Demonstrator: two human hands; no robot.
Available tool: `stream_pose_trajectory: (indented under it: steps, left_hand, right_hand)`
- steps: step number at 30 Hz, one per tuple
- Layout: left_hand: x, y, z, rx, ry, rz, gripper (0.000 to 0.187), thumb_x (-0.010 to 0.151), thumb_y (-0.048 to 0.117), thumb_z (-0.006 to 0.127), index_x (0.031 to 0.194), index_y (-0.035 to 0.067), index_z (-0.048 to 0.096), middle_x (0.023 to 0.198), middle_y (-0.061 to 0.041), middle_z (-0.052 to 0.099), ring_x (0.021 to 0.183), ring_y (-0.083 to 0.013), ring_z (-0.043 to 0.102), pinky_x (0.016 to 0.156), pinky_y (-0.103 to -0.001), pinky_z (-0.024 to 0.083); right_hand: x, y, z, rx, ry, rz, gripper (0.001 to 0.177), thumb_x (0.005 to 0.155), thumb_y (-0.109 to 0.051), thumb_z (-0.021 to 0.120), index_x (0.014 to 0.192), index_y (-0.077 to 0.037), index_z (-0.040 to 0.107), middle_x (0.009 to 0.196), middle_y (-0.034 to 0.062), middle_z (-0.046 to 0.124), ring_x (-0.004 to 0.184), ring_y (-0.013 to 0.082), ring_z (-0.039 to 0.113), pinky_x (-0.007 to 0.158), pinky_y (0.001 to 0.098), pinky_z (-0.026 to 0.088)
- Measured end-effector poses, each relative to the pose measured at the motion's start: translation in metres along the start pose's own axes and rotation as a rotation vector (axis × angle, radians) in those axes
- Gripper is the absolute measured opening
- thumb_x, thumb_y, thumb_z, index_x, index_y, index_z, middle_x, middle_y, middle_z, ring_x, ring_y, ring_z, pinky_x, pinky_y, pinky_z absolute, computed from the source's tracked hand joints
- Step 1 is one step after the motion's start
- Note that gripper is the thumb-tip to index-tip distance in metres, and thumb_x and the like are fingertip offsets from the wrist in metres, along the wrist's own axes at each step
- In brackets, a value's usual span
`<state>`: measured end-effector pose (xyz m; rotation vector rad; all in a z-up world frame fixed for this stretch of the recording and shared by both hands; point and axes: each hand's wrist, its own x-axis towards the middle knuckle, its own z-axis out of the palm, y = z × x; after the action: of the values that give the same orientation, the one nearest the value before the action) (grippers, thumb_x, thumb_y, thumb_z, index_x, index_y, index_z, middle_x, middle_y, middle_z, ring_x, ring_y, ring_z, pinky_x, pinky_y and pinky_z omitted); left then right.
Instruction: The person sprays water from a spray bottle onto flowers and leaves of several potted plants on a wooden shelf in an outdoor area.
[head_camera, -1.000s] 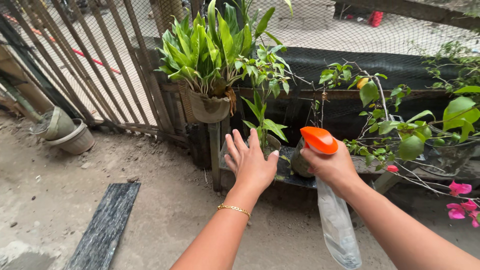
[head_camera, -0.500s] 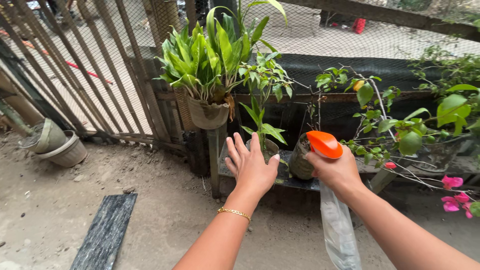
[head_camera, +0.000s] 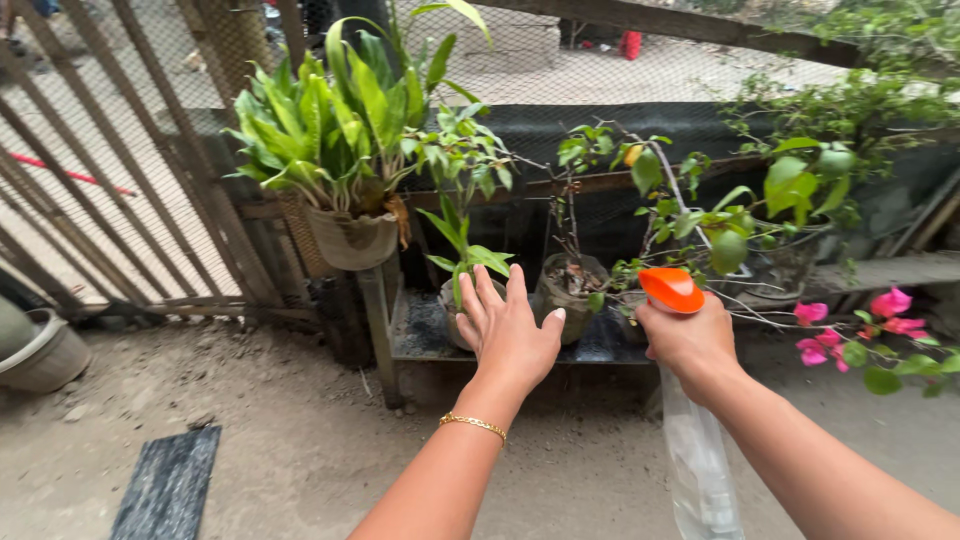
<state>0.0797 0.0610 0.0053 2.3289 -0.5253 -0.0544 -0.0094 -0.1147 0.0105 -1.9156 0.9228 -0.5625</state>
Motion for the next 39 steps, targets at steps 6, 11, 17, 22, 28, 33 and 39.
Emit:
stream_pose_trajectory:
  steps: [6,11,17,22,28,33,39]
  left_hand:
    - [0.001,0.016,0.015,-0.012,-0.051,0.044,0.085,0.09,0.04,0.069,0.157,0.01,0.026,0.167,-0.024,-0.003,0.155,-0.04,-0.016,0.119,-0.065,0.004]
    - [0.001,0.028,0.025,-0.023,-0.055,0.079,0.085,0.089,0.04,0.07,0.156,0.009,0.028,0.167,-0.025,-0.003,0.155,-0.0402,-0.015,0.119,-0.065,0.003]
    - [0.002,0.035,0.031,-0.02,-0.054,0.098,0.084,0.088,0.04,0.07,0.155,0.01,0.03,0.167,-0.026,-0.003,0.155,-0.0405,-0.014,0.119,-0.065,0.004]
    - [0.004,0.039,0.034,-0.019,-0.051,0.108,0.084,0.088,0.04,0.071,0.155,0.009,0.031,0.166,-0.026,-0.002,0.155,-0.0407,-0.014,0.118,-0.066,0.004]
    - [0.005,0.042,0.036,-0.009,-0.058,0.112,0.085,0.088,0.04,0.071,0.155,0.009,0.03,0.166,-0.026,-0.003,0.155,-0.0414,-0.014,0.118,-0.067,0.004]
    - [0.005,0.04,0.036,-0.009,-0.06,0.101,0.084,0.087,0.04,0.071,0.155,0.01,0.031,0.167,-0.026,-0.002,0.155,-0.0412,-0.013,0.118,-0.066,0.005]
    - [0.004,0.035,0.031,-0.02,-0.045,0.1,0.084,0.088,0.039,0.07,0.155,0.008,0.029,0.166,-0.027,-0.002,0.155,-0.041,-0.014,0.118,-0.066,0.003]
  right_hand:
    - [0.008,0.019,-0.016,0.204,-0.021,-0.033,0.021,0.08,-0.014,0.076,0.095,-0.002,0.068,0.077,0.0054,0.069,0.055,0.0163,0.063,0.054,0.0345,0.053]
    - [0.008,0.022,-0.028,0.166,0.007,0.025,0.021,0.082,-0.013,0.075,0.096,0.0,0.068,0.075,0.0077,0.068,0.055,0.0179,0.061,0.054,0.0364,0.05]
    - [0.006,0.022,-0.035,0.11,0.04,0.052,0.02,0.082,-0.014,0.074,0.095,0.0,0.071,0.076,0.0071,0.069,0.056,0.0172,0.063,0.056,0.0356,0.052]
    - [0.01,0.025,-0.039,0.152,0.016,0.02,0.02,0.081,-0.012,0.073,0.097,-0.001,0.069,0.078,0.0062,0.068,0.057,0.0167,0.062,0.056,0.035,0.052]
    - [0.013,0.028,-0.038,0.176,-0.006,0.003,0.02,0.081,-0.012,0.074,0.097,-0.001,0.068,0.076,0.0061,0.068,0.057,0.0164,0.062,0.055,0.035,0.052]
    - [0.009,0.023,-0.036,0.166,-0.021,0.005,0.017,0.082,-0.013,0.073,0.091,0.001,0.07,0.071,0.0071,0.067,0.055,0.0176,0.062,0.053,0.0365,0.052]
    - [0.004,0.014,-0.032,0.087,-0.02,0.012,0.018,0.083,-0.014,0.074,0.092,0.002,0.07,0.072,0.0088,0.067,0.055,0.0179,0.064,0.053,0.0358,0.052]
